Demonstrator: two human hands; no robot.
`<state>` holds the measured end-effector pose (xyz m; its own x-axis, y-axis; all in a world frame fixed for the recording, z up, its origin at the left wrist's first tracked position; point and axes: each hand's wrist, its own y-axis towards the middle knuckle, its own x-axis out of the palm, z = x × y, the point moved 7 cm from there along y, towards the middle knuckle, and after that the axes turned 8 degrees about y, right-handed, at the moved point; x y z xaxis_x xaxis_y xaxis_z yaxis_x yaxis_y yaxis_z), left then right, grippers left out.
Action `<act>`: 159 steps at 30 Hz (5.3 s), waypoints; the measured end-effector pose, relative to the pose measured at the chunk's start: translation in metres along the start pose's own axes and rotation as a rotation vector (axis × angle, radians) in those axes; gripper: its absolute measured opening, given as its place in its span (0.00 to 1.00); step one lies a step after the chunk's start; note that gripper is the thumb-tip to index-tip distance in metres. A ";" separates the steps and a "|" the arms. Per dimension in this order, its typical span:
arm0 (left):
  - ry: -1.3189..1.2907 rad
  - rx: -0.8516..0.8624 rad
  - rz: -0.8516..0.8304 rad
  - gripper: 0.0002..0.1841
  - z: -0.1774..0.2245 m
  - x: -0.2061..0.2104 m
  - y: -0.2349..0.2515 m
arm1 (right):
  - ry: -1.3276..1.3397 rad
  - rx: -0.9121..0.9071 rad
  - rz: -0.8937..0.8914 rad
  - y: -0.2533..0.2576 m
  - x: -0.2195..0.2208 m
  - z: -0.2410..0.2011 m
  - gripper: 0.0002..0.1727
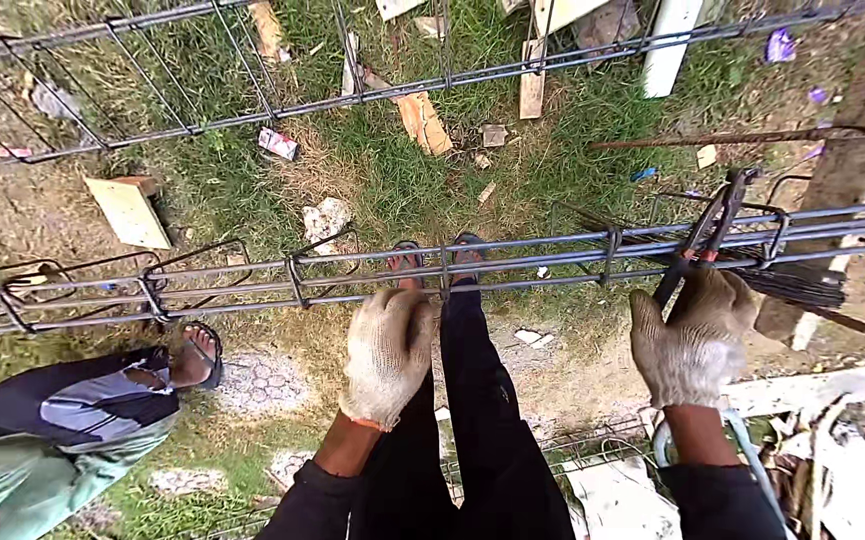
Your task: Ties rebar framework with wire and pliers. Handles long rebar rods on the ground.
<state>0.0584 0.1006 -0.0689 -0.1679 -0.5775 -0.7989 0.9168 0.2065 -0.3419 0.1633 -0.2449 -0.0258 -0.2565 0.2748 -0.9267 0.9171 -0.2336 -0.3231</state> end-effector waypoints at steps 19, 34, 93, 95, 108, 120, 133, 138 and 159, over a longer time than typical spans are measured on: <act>0.487 0.587 -0.193 0.53 0.017 0.040 0.073 | 1.046 0.390 -0.299 -0.089 0.004 -0.045 0.14; 0.459 0.561 -0.290 0.56 0.012 0.044 0.077 | 0.468 0.169 -0.943 -0.159 0.127 -0.070 0.22; 0.441 0.516 -0.208 0.46 0.005 0.058 0.083 | 0.998 0.273 -0.968 -0.178 0.170 -0.051 0.28; 0.434 0.519 -0.209 0.45 0.006 0.058 0.079 | 1.181 0.360 -1.036 -0.193 0.174 -0.060 0.28; 0.432 0.513 -0.168 0.45 0.008 0.056 0.076 | 0.580 -0.039 -0.646 -0.161 0.152 -0.045 0.46; 0.409 0.534 -0.178 0.45 0.007 0.058 0.076 | -0.063 -0.172 -0.205 -0.154 0.155 -0.061 0.27; 0.388 0.578 -0.128 0.46 0.002 0.063 0.076 | 1.529 0.563 -1.480 -0.198 0.183 -0.078 0.15; 0.386 0.571 -0.142 0.46 0.008 0.055 0.079 | 1.196 0.370 -1.023 -0.181 0.162 -0.069 0.24; 0.413 0.518 -0.177 0.44 0.010 0.052 0.077 | 0.784 0.161 -0.823 -0.167 0.158 -0.059 0.37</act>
<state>0.1241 0.0784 -0.1324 -0.3617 -0.1975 -0.9111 0.9004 -0.3275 -0.2864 -0.0119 -0.1072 -0.1067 -0.4479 0.8916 -0.0671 0.4950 0.1848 -0.8490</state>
